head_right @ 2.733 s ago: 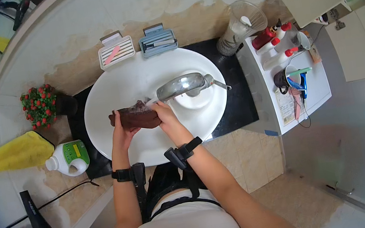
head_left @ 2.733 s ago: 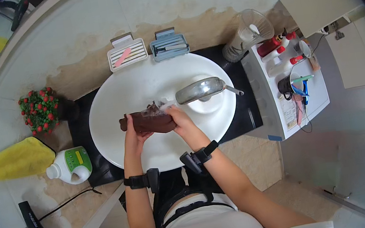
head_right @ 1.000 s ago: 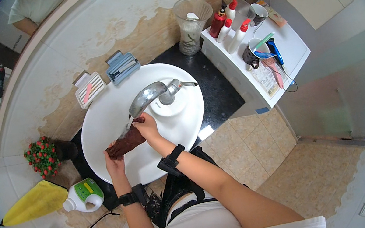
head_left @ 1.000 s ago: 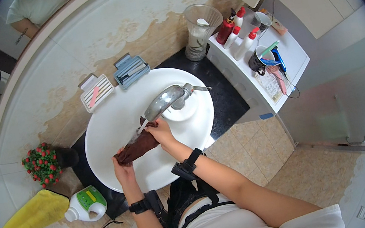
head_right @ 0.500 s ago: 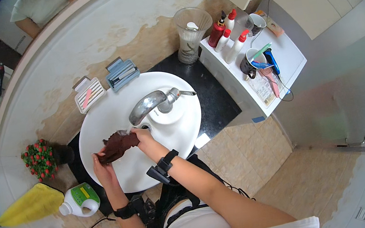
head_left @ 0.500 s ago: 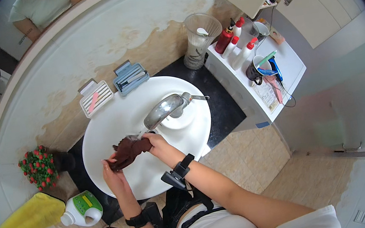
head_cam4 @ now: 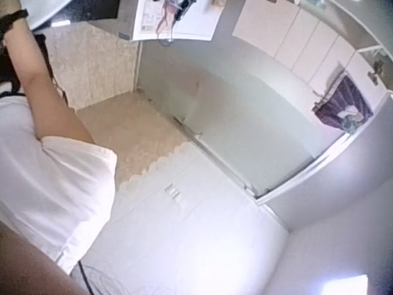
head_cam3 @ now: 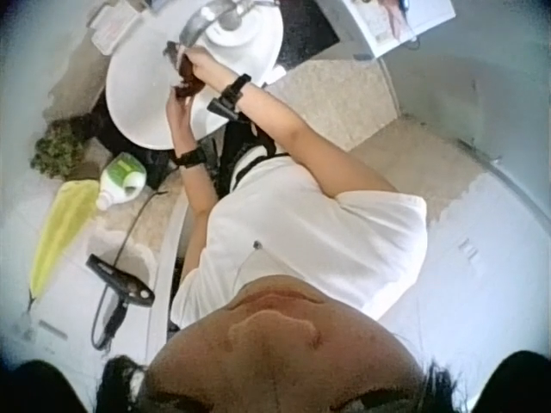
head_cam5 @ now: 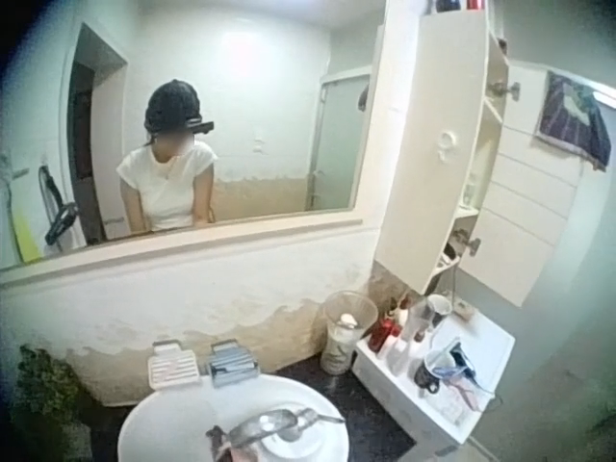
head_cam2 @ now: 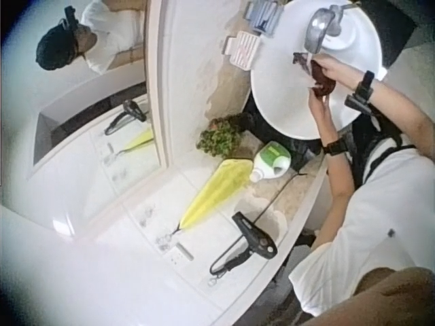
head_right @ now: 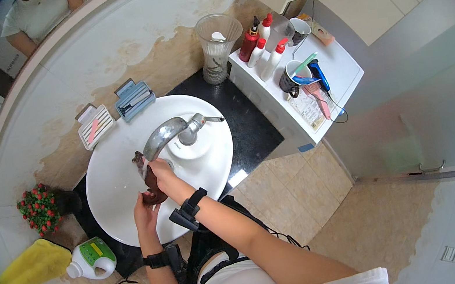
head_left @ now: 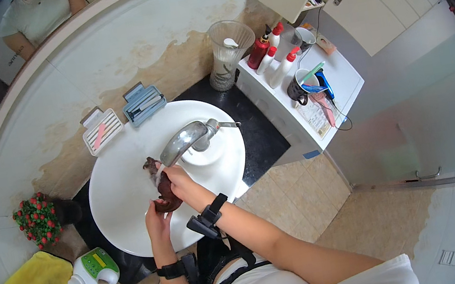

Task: The person wets a cloth in a sink, pours detergent onto it from a bottle, and scrubs and rinses the cloth by hand under the faucet.

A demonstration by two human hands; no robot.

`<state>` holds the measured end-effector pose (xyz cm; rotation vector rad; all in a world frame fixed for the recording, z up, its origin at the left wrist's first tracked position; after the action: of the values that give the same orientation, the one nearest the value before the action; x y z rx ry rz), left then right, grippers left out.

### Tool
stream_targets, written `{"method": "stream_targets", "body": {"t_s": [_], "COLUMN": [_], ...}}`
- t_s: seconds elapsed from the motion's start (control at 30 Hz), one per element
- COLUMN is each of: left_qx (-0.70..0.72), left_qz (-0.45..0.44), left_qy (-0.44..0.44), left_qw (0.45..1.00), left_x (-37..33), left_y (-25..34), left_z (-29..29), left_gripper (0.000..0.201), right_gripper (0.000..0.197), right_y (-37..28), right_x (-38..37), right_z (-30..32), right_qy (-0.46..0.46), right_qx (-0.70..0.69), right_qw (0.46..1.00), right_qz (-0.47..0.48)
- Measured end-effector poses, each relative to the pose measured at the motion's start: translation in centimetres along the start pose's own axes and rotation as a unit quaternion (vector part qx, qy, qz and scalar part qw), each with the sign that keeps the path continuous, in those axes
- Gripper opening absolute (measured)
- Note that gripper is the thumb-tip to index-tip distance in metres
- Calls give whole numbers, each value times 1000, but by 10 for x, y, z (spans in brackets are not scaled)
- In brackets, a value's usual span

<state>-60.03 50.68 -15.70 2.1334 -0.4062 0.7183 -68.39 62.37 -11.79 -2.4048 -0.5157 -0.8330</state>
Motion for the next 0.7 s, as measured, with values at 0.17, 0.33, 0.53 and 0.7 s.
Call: {"method": "stream_targets", "body": {"t_s": [0.17, 0.33, 0.53, 0.7], "left_qx": [50, 34, -164, -201], "left_qz": [-22, 21, -152, -274], "left_qy": [-5, -67, 86, 176], "left_qw": [999, 997, 971, 924], "left_x": [-5, 3, -1, 17], "left_y": [-11, -7, 22, 60], "left_z": [-33, -45, -18, -3], "left_gripper": [32, 30, 20, 16], "right_gripper": [11, 32, 44, 35], "right_y": [14, 14, 10, -1], "right_x": [-7, 2, 12, -8], "right_z": [15, 17, 11, 34], "right_qy": [4, 18, -57, -25], "right_qx": [-29, 58, 87, 283], "right_qw": [1000, 998, 994, 957], "right_qz": [-3, 9, -41, 62]}}
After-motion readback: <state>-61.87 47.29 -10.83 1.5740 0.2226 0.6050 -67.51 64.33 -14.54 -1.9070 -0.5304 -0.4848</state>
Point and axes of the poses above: each hand's wrist, its own x-axis away from the middle knuckle, its own z-axis out of the back of the hand, y = z × x, the point moved 5 cm from there along -x, towards the middle knuckle, and after that the axes turned 2 degrees about y, right-handed, at the moved point
